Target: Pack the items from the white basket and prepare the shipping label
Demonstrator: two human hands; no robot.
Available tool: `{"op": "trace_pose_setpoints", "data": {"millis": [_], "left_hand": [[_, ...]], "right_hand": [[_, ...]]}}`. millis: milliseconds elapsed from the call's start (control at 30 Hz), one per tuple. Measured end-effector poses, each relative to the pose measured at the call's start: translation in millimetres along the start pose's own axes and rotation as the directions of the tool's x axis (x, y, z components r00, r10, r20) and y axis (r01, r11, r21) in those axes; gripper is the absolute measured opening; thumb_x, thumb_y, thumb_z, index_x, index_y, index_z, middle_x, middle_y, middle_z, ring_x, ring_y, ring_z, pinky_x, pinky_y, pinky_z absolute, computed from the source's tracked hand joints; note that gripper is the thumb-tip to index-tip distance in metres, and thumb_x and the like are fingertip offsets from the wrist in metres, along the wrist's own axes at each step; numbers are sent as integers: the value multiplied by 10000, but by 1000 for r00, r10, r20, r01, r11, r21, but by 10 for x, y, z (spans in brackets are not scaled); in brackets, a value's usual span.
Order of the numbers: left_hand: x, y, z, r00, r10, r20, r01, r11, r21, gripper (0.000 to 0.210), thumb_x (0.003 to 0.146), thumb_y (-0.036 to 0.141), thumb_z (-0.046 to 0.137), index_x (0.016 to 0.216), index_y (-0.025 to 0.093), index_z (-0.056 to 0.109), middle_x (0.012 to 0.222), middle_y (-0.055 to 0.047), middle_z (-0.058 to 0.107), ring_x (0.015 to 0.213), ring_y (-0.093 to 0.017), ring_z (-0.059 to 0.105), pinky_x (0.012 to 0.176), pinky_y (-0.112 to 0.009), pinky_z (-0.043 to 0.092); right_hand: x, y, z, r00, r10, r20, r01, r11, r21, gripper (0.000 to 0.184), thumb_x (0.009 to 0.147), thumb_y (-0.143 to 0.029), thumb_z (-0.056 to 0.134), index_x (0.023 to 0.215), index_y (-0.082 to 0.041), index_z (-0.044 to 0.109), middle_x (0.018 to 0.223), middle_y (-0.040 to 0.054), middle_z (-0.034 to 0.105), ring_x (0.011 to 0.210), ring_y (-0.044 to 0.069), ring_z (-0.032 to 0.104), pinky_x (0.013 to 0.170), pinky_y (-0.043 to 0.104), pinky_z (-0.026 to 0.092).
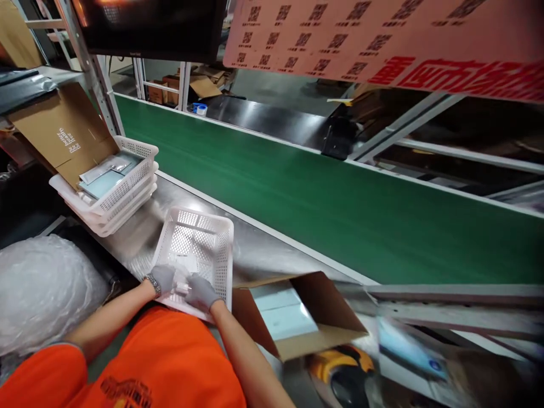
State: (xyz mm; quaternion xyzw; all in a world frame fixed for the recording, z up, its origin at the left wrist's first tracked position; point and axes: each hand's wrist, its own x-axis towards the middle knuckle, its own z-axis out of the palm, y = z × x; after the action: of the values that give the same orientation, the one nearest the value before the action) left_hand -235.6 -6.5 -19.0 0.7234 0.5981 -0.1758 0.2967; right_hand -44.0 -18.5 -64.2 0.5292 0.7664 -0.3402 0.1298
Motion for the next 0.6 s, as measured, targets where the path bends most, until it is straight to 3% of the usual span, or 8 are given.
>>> {"op": "trace_pose_setpoints", "data": {"millis": [67, 133, 233, 300, 400, 433, 500, 600], "left_hand": [[6, -1, 6, 999, 12, -31, -13, 999, -33, 528, 1069, 394, 764, 1492, 77, 777, 1455, -262, 822, 1329, -385, 815, 1117, -437, 624], [21, -3, -10, 998, 39, -58, -43, 997, -68, 528, 1097, 455, 731, 1490, 107, 782, 1434, -225, 840, 1302, -358, 818, 1087, -399, 617], [67, 5, -72, 994, 93, -64, -99, 990, -96, 309, 1108, 398, 703, 1223, 174, 884, 1257, -142, 901, 1189, -297, 835, 999, -332, 599], [105, 10, -127, 990, 107, -92, -116, 987, -108, 278, 1123, 311, 646, 1099, 189, 893, 1218, -127, 907, 1157, -266, 832, 985, -316, 580], [143, 2, -199, 981, 83, -177, -108, 985, -135, 376, 1175, 293, 534, 1134, 175, 888, 1260, -150, 898, 1163, -264, 823, 990, -342, 565], [145, -2, -215, 977, 71, -201, -101, 984, -144, 395, 1183, 301, 518, 1135, 167, 887, 1255, -157, 896, 1154, -269, 823, 981, -351, 562], [130, -1, -229, 970, 45, -241, -87, 983, -164, 418, 1188, 316, 508, 1114, 158, 888, 1231, -166, 893, 1132, -284, 823, 962, -365, 557], [73, 65, -207, 961, 40, -274, -95, 978, -188, 402, 1165, 320, 535, 1082, 164, 897, 1192, -165, 895, 1107, -296, 819, 956, -377, 553]], "right_hand": [[-96, 44, -66, 1000, -4, -8, 4, 1000, -22, 464, 815, -174, 858, 1274, -117, 840, 1385, 216, 789, 1074, 306, 795, 839, 346, 544], [-221, 42, -146, 999, -24, -35, 23, 999, -34, 410, 880, -191, 822, 1287, -140, 839, 1410, 208, 771, 1146, 313, 780, 919, 359, 554], [-424, -16, -252, 995, -51, -88, 48, 998, -39, 388, 993, -215, 711, 1364, -171, 817, 1438, 196, 746, 1255, 321, 748, 1027, 379, 554], [-558, -46, -285, 991, -36, -129, 35, 999, -12, 602, 990, -178, 673, 1591, -170, 703, 1492, 211, 722, 1316, 344, 733, 1064, 406, 564], [-772, -27, -258, 974, 90, -210, -62, 989, 135, 910, 965, -170, 651, 1837, -111, 399, 1570, 264, 687, 1382, 395, 728, 1099, 465, 595], [-850, -8, -233, 960, 145, -239, -97, 974, 203, 923, 953, -189, 657, 1836, -101, 401, 1567, 268, 694, 1374, 410, 738, 1100, 482, 606], [-1011, 32, -173, 916, 226, -331, -105, 933, 345, 820, 924, -228, 666, 1732, -124, 573, 1543, 253, 729, 1344, 425, 760, 1114, 516, 617], [-1197, 36, -97, 810, 288, -510, 106, 784, 612, 588, 961, -352, 674, 1516, -176, 759, 1428, 207, 821, 1262, 395, 795, 1100, 518, 644]]}}
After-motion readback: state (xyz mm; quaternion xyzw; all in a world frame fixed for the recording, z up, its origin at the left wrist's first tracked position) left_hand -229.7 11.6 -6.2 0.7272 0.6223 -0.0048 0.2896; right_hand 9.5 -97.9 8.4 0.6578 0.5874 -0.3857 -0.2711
